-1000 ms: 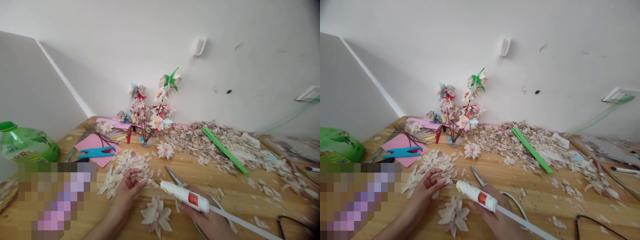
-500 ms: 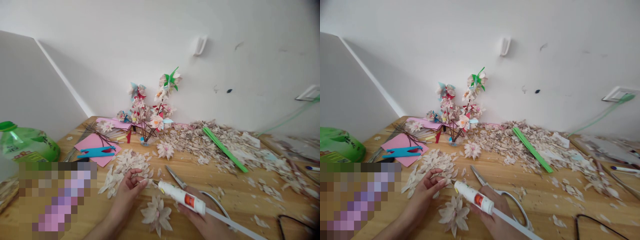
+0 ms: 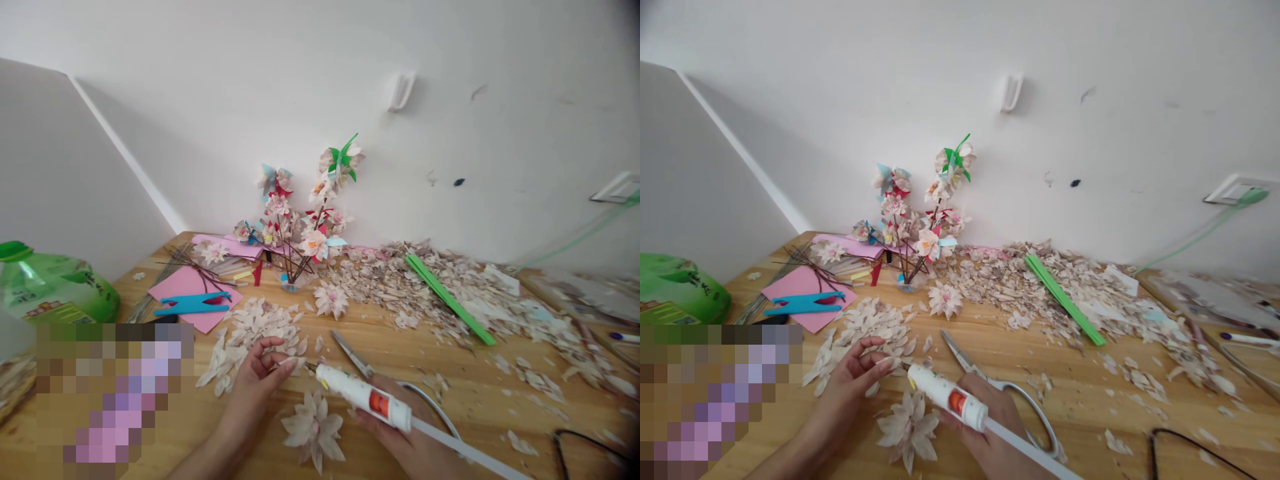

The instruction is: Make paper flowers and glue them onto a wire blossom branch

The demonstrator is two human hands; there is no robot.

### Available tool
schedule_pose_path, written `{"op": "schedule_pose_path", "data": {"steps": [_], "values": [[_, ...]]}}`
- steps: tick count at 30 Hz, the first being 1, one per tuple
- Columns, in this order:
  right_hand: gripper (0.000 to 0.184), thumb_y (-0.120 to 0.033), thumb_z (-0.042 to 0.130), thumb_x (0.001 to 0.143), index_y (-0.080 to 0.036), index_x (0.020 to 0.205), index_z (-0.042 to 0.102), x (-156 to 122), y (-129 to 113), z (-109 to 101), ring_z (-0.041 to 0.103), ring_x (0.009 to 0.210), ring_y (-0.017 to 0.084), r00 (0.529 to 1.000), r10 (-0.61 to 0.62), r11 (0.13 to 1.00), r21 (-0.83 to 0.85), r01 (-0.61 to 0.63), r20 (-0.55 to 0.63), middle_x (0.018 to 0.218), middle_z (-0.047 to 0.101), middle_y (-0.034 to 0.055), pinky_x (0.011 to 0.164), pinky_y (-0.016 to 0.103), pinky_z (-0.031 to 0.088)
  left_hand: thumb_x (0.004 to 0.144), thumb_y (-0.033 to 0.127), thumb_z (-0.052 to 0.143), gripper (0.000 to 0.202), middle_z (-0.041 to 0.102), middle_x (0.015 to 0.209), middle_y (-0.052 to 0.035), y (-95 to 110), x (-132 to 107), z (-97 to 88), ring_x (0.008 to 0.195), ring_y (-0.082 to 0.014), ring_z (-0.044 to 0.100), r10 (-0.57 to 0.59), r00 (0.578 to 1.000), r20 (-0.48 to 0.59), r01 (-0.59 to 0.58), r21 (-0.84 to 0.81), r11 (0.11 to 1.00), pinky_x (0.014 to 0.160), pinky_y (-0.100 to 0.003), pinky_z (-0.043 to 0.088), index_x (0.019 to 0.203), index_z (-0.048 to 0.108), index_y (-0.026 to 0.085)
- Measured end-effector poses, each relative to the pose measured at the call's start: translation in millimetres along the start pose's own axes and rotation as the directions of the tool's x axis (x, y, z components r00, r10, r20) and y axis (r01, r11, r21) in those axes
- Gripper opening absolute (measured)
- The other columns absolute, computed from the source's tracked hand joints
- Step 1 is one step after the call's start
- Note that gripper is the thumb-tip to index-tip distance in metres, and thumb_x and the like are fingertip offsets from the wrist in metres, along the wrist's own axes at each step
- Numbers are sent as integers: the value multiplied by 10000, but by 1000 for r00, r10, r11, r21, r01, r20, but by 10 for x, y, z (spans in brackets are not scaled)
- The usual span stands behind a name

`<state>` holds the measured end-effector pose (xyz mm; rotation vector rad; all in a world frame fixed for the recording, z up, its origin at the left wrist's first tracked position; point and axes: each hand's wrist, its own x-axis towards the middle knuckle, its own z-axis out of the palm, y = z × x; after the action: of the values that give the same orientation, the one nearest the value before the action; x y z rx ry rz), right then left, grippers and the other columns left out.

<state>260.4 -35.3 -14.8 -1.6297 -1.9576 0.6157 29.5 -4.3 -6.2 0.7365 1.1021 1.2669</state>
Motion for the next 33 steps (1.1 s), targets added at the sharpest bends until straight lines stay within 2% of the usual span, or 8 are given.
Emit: {"op": "schedule_pose_path", "data": {"steps": [4, 12, 17, 21, 25, 30, 33], "values": [[298, -460, 487, 780, -244, 953, 595, 14, -3, -9, 602, 887, 228, 1000, -9, 1000, 1, 9, 26, 987, 652, 33, 782, 329, 494, 633, 254, 695, 359, 595, 597, 52, 2, -8, 11, 569, -81, 517, 1, 1000, 19, -1, 7, 1000, 562, -188, 379, 917, 481, 203], [269, -465, 474, 790, -235, 822, 611, 54, -184, -100, 612, 782, 224, 996, -64, 998, -20, 65, 61, 852, 667, 28, 621, 285, 498, 628, 255, 698, 356, 584, 584, 59, 4, -7, 22, 567, -84, 513, 5, 1000, 9, -5, 23, 1000, 557, -189, 368, 909, 486, 204], [222, -440, 519, 775, -254, 859, 607, 50, -193, -102, 611, 765, 209, 998, -52, 999, 0, 52, 28, 829, 669, 12, 628, 268, 491, 614, 273, 706, 364, 588, 580, 59, 6, -4, 21, 571, -98, 520, -7, 1000, 15, 7, 15, 1000, 557, -200, 374, 900, 490, 209], [228, -456, 502, 783, -261, 830, 611, 47, -167, -87, 608, 771, 204, 997, -53, 999, 8, 53, 48, 830, 667, 9, 620, 256, 489, 598, 266, 718, 373, 590, 580, 54, 5, 0, 21, 573, -101, 521, -5, 1000, 6, 5, 7, 1000, 565, -205, 382, 892, 495, 206], [259, -469, 505, 774, -248, 880, 587, 62, -153, -86, 590, 832, 208, 999, -14, 999, 41, 13, 33, 908, 649, 24, 656, 257, 486, 584, 279, 725, 383, 582, 581, 54, 8, -6, 26, 564, -109, 527, -22, 1000, -4, 22, -9, 1000, 538, -206, 380, 888, 502, 210], [250, -449, 460, 810, -219, 746, 532, 100, -252, -144, 558, 694, 171, 990, -22, 999, 52, 15, 139, 744, 602, -2, 619, 253, 450, 608, 272, 711, 373, 578, 581, 55, -10, 3, 10, 574, -102, 523, -6, 1000, 17, 6, -10, 1000, 567, -212, 392, 902, 491, 212], [248, -437, 441, 824, -218, 737, 517, 97, -289, -161, 542, 677, 160, 988, -49, 998, 56, 41, 149, 730, 582, -7, 604, 243, 432, 619, 267, 705, 365, 578, 586, 56, -22, 13, -4, 572, -92, 516, -3, 1000, 20, 3, 2, 1000, 558, -199, 381, 906, 486, 211]]}}
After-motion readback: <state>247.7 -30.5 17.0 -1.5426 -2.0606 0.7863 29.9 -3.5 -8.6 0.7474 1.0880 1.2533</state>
